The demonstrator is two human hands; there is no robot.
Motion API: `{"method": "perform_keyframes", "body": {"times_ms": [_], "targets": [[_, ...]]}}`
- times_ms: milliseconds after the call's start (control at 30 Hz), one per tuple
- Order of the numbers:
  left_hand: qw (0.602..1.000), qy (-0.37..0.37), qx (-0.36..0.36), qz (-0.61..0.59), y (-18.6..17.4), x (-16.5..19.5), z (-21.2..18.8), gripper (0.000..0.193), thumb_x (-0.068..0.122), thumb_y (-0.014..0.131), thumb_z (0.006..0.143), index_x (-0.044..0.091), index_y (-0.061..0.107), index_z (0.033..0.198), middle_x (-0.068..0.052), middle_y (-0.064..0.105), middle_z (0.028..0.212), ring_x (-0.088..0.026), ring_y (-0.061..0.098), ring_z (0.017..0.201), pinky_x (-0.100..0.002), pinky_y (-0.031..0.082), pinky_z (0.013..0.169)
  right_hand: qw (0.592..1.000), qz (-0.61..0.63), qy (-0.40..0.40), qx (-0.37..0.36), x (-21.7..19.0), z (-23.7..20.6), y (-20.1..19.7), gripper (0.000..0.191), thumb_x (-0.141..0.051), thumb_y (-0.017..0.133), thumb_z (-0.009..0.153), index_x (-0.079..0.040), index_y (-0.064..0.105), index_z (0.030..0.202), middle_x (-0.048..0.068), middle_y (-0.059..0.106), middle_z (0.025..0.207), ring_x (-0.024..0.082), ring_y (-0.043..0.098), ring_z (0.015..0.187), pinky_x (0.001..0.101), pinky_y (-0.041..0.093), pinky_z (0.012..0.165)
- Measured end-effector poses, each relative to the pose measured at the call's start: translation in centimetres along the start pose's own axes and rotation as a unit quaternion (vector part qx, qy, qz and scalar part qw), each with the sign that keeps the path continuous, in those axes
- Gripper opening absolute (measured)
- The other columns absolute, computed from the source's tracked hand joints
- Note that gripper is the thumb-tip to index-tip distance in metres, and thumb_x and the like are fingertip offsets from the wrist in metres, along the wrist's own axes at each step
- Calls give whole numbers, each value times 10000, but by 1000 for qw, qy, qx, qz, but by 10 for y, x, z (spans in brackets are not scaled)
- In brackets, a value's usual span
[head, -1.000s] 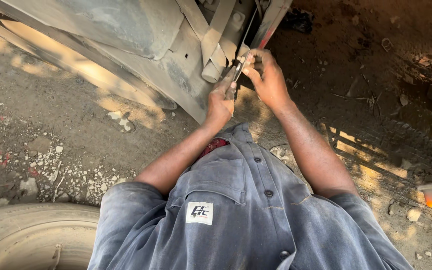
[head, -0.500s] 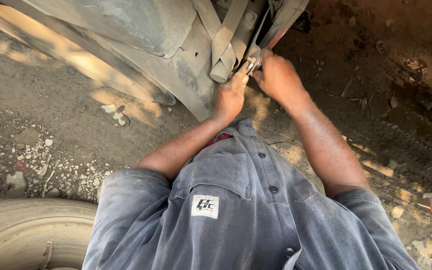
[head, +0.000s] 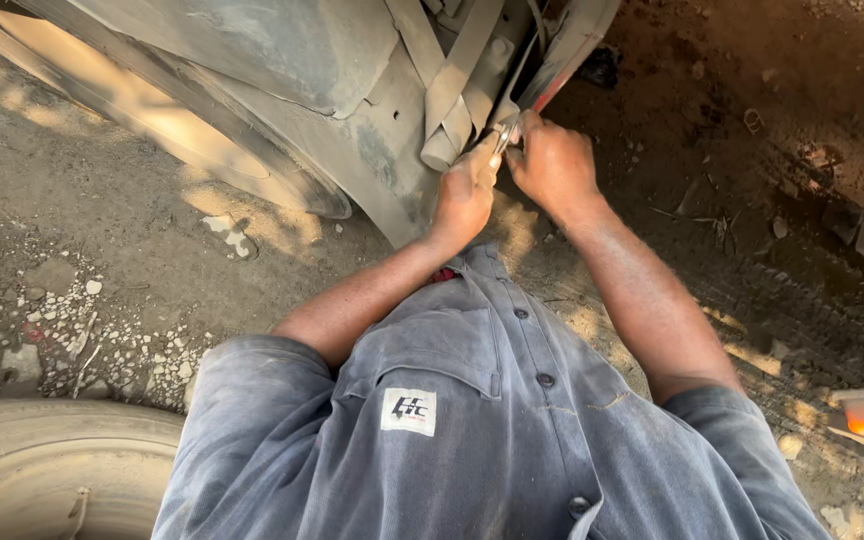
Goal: The person works under a vehicle, using pliers and a wrench to manipulate a metal bracket and fasteners near the wheel well. They repeatedly adjust the tool position and tighten components while crouching.
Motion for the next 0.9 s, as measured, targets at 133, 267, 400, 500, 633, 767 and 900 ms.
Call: {"method": "perform_keyframes", "body": {"times_ms": [133, 267, 400, 500, 633, 767, 900], "targets": [[992, -56, -67, 90, -7, 5, -13, 406, 216, 542, 1076, 38, 577, 1439, -277, 686, 1224, -479, 614, 1145, -480, 541, 906, 1000, -23, -10, 3, 2, -2, 10, 320, -246, 789, 894, -12, 611, 1020, 209, 713, 855, 422, 698, 717, 535, 555, 636], [974, -84, -91, 192, -19, 32, -18, 360, 213, 549, 1020, 31, 598, 1327, -306, 699, 1021, -498, 650, 978, -559, 525, 805, 998, -35, -33, 48, 8, -4, 21, 297, -195, 774, 857, -16, 618, 1036, 179, 721, 900, 393, 710, 728, 517, 561, 635], [958, 39, -90, 269, -13, 73, 14, 97, 97, 540, 965, 43, 612, 1004, -266, 703, 938, -465, 704, 888, -558, 558, 785, 996, -53, -41, 67, 15, -4, 33, 288, -135, 760, 859, -13, 624, 1082, 178, 721, 937, 364, 721, 750, 475, 579, 650], [952, 83, -129, 264, 8, 74, 58, 142, 112, 520, 1071, -9, 550, 1138, -219, 695, 859, -415, 724, 804, -526, 562, 662, 999, -47, -24, 14, 19, -4, 44, 313, -136, 784, 815, -16, 628, 1059, 170, 719, 904, 323, 738, 738, 447, 603, 704], [910, 213, -60, 350, 40, 54, 141, 308, 102, 574, 924, -4, 596, 1212, -185, 715, 820, -367, 730, 746, -468, 583, 618, 999, -35, -12, 16, 15, -6, 39, 311, -150, 813, 868, -8, 625, 1071, 171, 722, 918, 313, 745, 740, 457, 600, 660], [951, 193, -15, 242, 65, 0, 190, 133, 92, 580, 949, 96, 686, 1029, -139, 738, 858, -312, 758, 754, -428, 600, 626, 999, -28, -5, 37, 8, -7, 28, 358, -167, 818, 845, -2, 622, 1095, 171, 733, 941, 346, 739, 757, 498, 584, 659], [955, 167, -29, 245, 68, -34, 196, 175, 238, 639, 995, 75, 700, 1015, -159, 742, 846, -325, 742, 762, -453, 575, 667, 999, -24, 0, 37, 4, -6, 21, 348, -172, 797, 875, -2, 614, 1117, 194, 730, 963, 390, 724, 809, 513, 577, 695]]}}
Point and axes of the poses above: each hand's wrist, its own z-axis towards the middle knuckle, its own y-axis out of the palm, x = y × z, the point moved 8 cm from there along z, towards the middle knuckle
